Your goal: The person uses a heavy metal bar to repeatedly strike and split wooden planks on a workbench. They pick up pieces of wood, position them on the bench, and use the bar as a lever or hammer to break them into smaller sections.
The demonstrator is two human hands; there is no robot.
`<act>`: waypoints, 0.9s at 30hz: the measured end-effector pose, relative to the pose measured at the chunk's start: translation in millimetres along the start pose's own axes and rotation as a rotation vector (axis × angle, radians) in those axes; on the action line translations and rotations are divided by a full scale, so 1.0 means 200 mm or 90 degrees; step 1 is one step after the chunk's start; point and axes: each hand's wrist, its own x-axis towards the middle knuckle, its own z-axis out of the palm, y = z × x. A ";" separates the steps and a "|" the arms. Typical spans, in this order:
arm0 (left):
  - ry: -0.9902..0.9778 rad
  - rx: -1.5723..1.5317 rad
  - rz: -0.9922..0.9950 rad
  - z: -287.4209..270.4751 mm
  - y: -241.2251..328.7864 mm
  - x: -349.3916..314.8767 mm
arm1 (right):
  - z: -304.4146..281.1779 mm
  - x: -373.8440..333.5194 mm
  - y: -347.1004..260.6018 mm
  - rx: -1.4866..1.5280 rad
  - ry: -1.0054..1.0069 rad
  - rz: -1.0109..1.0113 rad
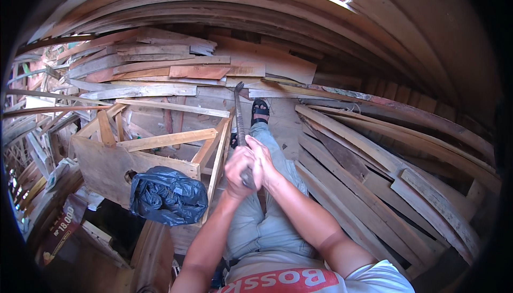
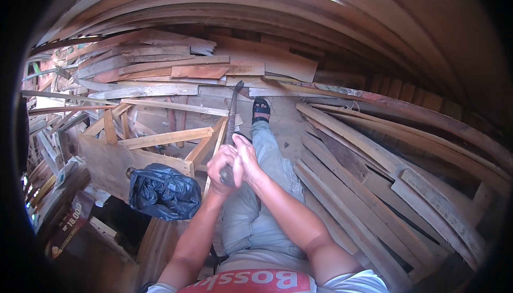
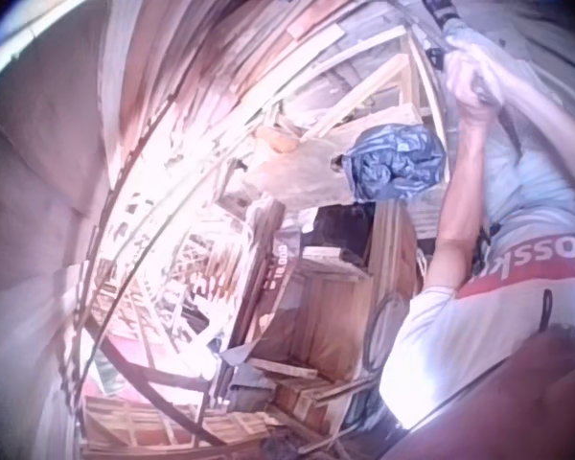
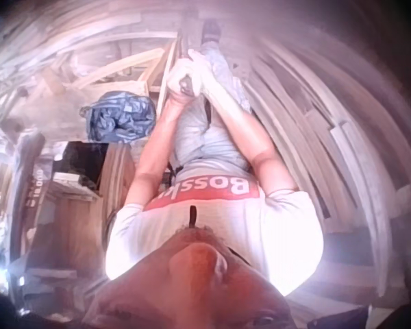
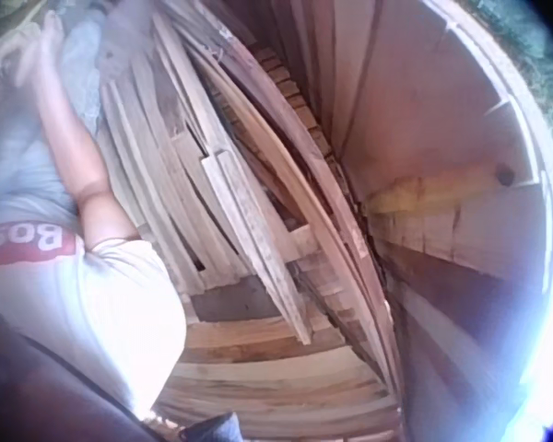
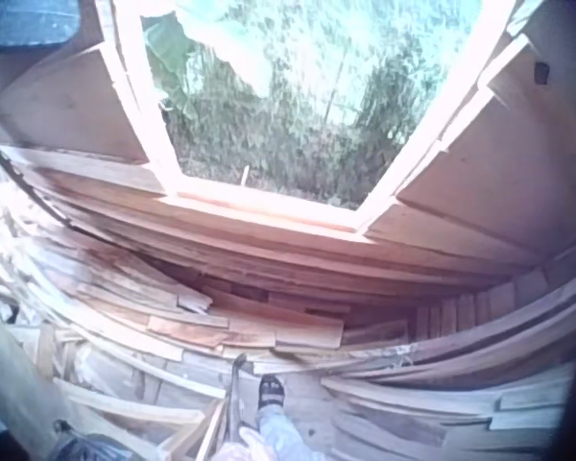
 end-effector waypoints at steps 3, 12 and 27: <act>0.116 -0.011 -0.021 -0.04 -0.12 0.00 | -0.02 0.05 -0.05 -0.147 -0.014 -0.074; 0.422 -0.103 -0.059 -0.18 -0.23 -0.04 | -0.24 1.27 -0.41 -0.759 0.147 -0.376; 0.676 -0.035 -0.116 -0.19 -0.26 -0.15 | -0.43 2.84 -0.88 -1.550 0.020 -0.866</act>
